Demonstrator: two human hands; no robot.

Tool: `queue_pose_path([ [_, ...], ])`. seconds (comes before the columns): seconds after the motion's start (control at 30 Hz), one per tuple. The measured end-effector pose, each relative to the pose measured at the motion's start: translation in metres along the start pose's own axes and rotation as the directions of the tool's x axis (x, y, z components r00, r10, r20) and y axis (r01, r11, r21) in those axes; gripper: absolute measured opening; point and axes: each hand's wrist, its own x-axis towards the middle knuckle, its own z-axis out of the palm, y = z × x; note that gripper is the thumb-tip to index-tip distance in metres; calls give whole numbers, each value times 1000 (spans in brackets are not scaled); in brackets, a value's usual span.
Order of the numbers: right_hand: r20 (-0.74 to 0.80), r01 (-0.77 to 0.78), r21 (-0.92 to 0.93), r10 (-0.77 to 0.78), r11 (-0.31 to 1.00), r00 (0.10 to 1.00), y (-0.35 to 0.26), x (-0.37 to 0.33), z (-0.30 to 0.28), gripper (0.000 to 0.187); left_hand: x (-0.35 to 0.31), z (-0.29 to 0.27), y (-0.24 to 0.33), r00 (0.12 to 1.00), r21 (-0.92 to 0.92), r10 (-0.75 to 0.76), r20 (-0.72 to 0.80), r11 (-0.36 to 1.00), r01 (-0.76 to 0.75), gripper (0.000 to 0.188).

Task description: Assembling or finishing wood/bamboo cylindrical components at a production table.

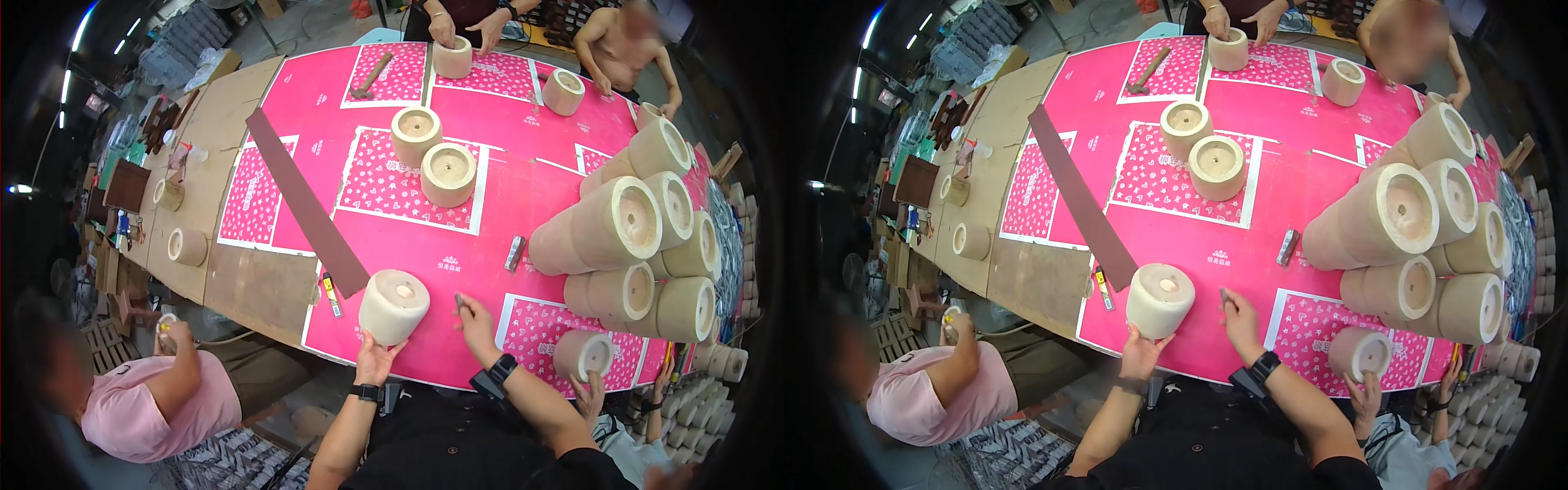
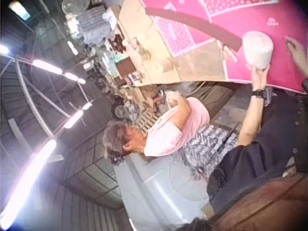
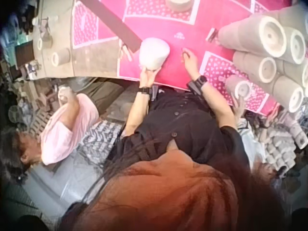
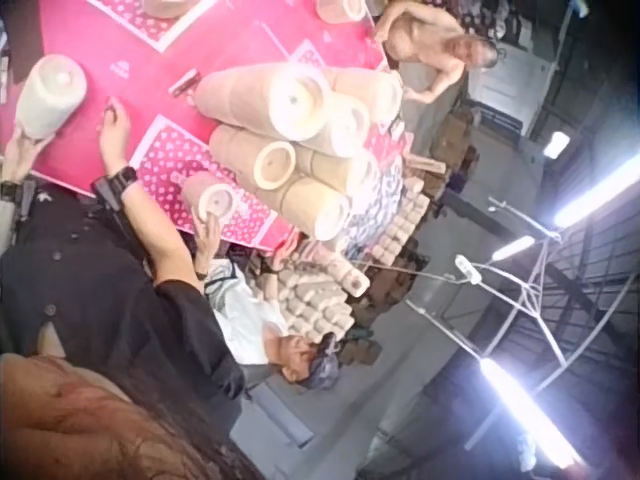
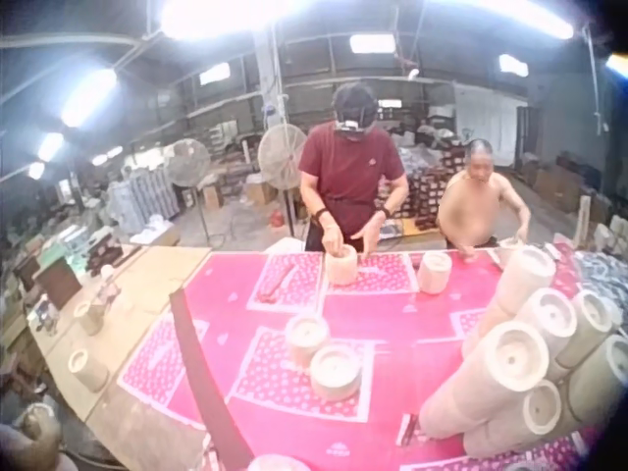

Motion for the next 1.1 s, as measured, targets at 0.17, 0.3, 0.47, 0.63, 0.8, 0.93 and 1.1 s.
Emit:
queue_pose_path([
  [0.17, 206, 687, -547, -719, 478, 664, -20, 38, 30, 26, 6, -6, -6, 991, 125, -19, 132, 992, 2, 53],
  [0.3, 224, 571, -353, -526, 741, 821, 7, 16, 45, 32, 7, -1, -10, 1000, 85, -15, 5, 996, 14, 54],
  [0.47, 412, 743, -187, -635, 643, 653, -11, -36, 57, 31, 8, -17, 8, 985, 198, -5, 170, 980, -30, 51],
  [0.63, 400, 821, -282, -717, 496, 571, -25, 9, 70, 33, 12, -8, 8, 998, 332, 11, 69, 943, -34, 34],
  [0.8, 154, 679, -273, -665, 682, 731, -19, 18, 63, 32, 22, 3, 10, 993, 434, -28, 114, 901, -25, 31],
  [0.93, 10, 494, -44, -494, 869, 870, -15, 21, 57, 30, 21, 13, 11, 998, 526, 6, 61, 850, -37, 27],
  [1.1, -110, 395, -71, -401, 916, 910, -4, 22, 51, 29, 18, 23, 14, 995, 641, -7, 98, 765, -58, 27],
])
